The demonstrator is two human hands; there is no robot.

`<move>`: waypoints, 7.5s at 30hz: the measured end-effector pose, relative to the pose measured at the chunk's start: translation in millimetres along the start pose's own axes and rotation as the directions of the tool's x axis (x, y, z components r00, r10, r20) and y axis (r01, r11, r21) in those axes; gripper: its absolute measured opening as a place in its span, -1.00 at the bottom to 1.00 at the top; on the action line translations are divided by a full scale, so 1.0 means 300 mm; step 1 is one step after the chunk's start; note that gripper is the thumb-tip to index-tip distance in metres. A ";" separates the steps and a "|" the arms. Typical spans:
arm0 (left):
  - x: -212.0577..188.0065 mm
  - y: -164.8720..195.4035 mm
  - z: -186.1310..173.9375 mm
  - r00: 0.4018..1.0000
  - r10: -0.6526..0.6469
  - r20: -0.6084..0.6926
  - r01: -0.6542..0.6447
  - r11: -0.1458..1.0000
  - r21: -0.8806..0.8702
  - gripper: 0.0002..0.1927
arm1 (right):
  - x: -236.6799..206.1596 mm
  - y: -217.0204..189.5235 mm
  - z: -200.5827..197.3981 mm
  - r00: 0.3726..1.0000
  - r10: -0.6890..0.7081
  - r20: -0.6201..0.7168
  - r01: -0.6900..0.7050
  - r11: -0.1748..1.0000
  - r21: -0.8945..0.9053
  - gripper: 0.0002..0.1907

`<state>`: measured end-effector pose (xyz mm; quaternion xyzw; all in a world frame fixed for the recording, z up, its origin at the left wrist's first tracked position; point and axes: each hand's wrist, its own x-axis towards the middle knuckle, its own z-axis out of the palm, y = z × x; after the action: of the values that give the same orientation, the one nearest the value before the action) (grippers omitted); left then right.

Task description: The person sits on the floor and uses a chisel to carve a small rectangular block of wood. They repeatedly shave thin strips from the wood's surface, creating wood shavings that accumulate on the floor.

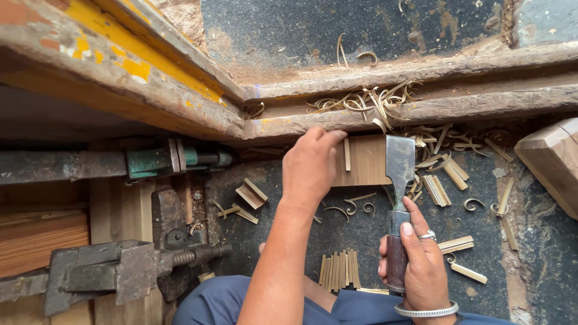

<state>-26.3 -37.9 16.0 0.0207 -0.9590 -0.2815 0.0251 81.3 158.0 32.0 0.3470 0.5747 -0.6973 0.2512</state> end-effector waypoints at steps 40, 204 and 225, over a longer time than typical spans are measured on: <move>-0.204 0.132 0.029 0.700 -0.438 0.564 0.509 0.860 0.036 -0.61 | -0.031 0.198 0.048 0.998 0.062 -0.007 -0.061 0.946 -0.319 -0.43; -0.018 0.034 0.098 0.864 -0.491 0.109 0.503 0.846 -0.178 -0.65 | -0.007 0.083 0.017 0.990 -0.138 -0.013 0.138 0.990 0.035 -0.37; -0.203 0.133 0.024 0.741 -0.483 0.467 0.536 0.844 0.022 -0.57 | -0.017 0.176 0.063 0.999 0.038 0.004 -0.036 0.980 -0.194 -0.50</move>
<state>32.9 2.7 29.2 0.2141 -0.8772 -0.3285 -0.2770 120.4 128.1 4.5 0.3287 0.6323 -0.6347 0.2989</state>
